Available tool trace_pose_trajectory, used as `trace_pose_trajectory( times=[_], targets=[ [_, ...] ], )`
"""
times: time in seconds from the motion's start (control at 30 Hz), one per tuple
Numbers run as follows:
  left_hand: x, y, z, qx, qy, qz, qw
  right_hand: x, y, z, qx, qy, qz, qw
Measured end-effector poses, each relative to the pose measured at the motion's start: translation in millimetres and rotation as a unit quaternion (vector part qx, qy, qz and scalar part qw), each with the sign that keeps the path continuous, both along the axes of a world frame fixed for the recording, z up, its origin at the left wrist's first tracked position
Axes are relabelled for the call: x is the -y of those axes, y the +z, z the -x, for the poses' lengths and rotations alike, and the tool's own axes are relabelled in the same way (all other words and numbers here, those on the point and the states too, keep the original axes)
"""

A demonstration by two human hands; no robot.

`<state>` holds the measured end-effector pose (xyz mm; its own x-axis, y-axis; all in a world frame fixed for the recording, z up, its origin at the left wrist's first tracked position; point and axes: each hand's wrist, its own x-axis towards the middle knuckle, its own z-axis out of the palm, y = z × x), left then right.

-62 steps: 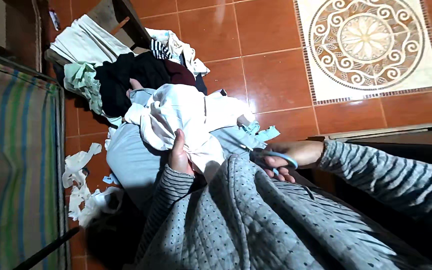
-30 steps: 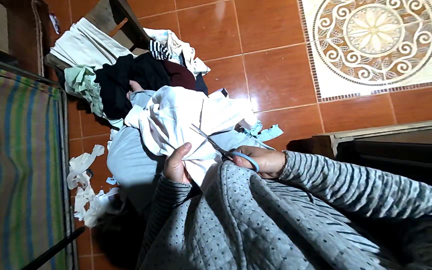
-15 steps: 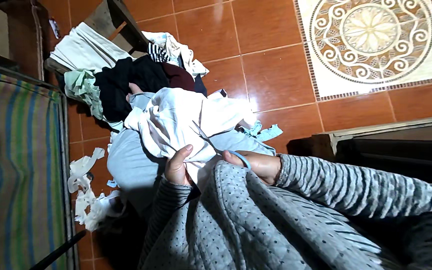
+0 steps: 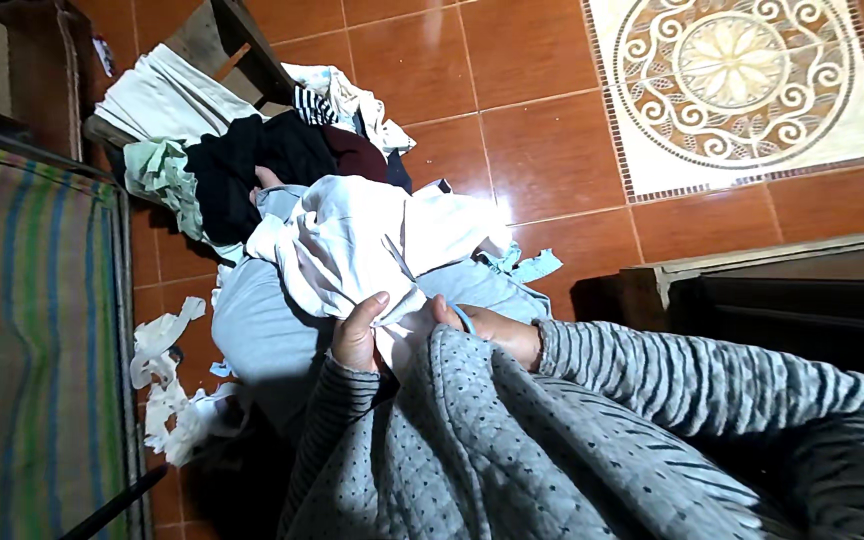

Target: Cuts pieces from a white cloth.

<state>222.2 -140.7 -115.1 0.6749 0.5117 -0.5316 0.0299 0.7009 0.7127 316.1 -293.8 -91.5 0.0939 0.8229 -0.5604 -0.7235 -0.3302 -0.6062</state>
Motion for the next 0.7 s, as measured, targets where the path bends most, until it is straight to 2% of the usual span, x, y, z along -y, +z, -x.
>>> trace_pose_trajectory(
  times=[0.43, 0.7],
  targets=[
    [1.5, 1.6, 0.8, -0.006, -0.016, -0.018, 1.0, -14.1, 4.0, 2.3, -0.031, -0.047, 0.034, 0.998],
    [1.8, 2.1, 0.5, -0.007, -0.006, -0.021, 1.0, -16.2, -1.8, 6.3, 0.0, -0.081, 0.013, 0.997]
  ],
)
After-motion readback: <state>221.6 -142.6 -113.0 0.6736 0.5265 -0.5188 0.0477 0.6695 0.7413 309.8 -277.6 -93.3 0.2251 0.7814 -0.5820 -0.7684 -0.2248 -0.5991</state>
